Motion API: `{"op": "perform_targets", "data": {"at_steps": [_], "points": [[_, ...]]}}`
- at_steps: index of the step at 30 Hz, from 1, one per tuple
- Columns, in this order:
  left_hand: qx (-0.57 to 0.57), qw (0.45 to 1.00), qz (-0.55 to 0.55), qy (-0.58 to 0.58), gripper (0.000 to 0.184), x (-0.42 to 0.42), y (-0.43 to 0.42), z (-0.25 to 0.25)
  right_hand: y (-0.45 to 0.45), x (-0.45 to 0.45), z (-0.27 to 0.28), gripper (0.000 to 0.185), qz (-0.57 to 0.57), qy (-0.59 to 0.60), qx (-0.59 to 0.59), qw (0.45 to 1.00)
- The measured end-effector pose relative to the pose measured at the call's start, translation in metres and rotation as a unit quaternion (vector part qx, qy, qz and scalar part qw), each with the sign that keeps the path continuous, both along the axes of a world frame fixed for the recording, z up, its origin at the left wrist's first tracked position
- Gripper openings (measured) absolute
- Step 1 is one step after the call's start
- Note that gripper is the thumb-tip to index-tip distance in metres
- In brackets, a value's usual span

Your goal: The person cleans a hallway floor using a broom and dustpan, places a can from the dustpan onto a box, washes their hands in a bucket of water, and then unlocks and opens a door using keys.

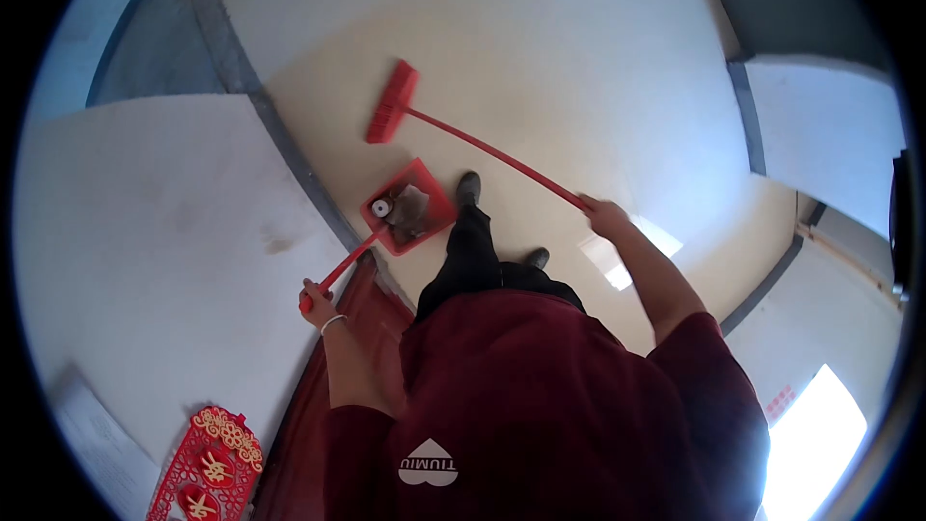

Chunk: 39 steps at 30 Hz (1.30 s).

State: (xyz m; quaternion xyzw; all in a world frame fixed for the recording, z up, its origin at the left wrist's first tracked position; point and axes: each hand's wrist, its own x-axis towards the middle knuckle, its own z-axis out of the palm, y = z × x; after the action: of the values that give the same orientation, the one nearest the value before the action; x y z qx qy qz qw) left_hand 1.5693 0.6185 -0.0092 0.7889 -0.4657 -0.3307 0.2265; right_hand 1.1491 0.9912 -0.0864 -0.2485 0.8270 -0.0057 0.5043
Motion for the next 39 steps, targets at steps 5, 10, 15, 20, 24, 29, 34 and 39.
{"op": "perform_targets", "data": {"at_steps": [5,10,15,20,24,29,34,39], "points": [[-0.011,0.998,-0.050,0.025,0.039,0.003,-0.014,0.007,0.222,0.041,0.096,0.035,-0.146,0.013,0.116,0.982],[-0.009,0.995,-0.103,-0.018,0.040,-0.004,-0.008,0.000,0.372,0.144,0.148,0.036,-0.248,0.046,0.211,0.944],[-0.025,0.981,-0.193,-0.013,0.040,-0.028,0.033,0.006,0.449,0.216,0.189,0.032,-0.380,0.069,0.248,0.889],[-0.001,0.962,-0.273,-0.004,0.040,0.015,0.012,-0.036,0.474,0.365,0.167,0.032,-0.488,0.111,0.100,0.860],[-0.008,0.929,-0.368,0.041,0.040,0.030,0.002,-0.051,0.418,0.441,0.149,0.035,-0.618,0.076,0.133,0.771],[0.068,0.889,-0.448,0.069,0.038,0.034,-0.041,-0.080,0.297,0.491,0.081,0.040,-0.760,0.052,0.045,0.646],[0.124,0.849,-0.499,0.122,0.029,0.041,-0.057,-0.098,0.192,0.516,0.047,0.042,-0.845,0.022,-0.056,0.531],[0.125,0.823,-0.533,0.153,0.024,0.033,-0.051,-0.073,0.133,0.517,0.069,0.031,-0.812,0.030,-0.004,0.582]]}}
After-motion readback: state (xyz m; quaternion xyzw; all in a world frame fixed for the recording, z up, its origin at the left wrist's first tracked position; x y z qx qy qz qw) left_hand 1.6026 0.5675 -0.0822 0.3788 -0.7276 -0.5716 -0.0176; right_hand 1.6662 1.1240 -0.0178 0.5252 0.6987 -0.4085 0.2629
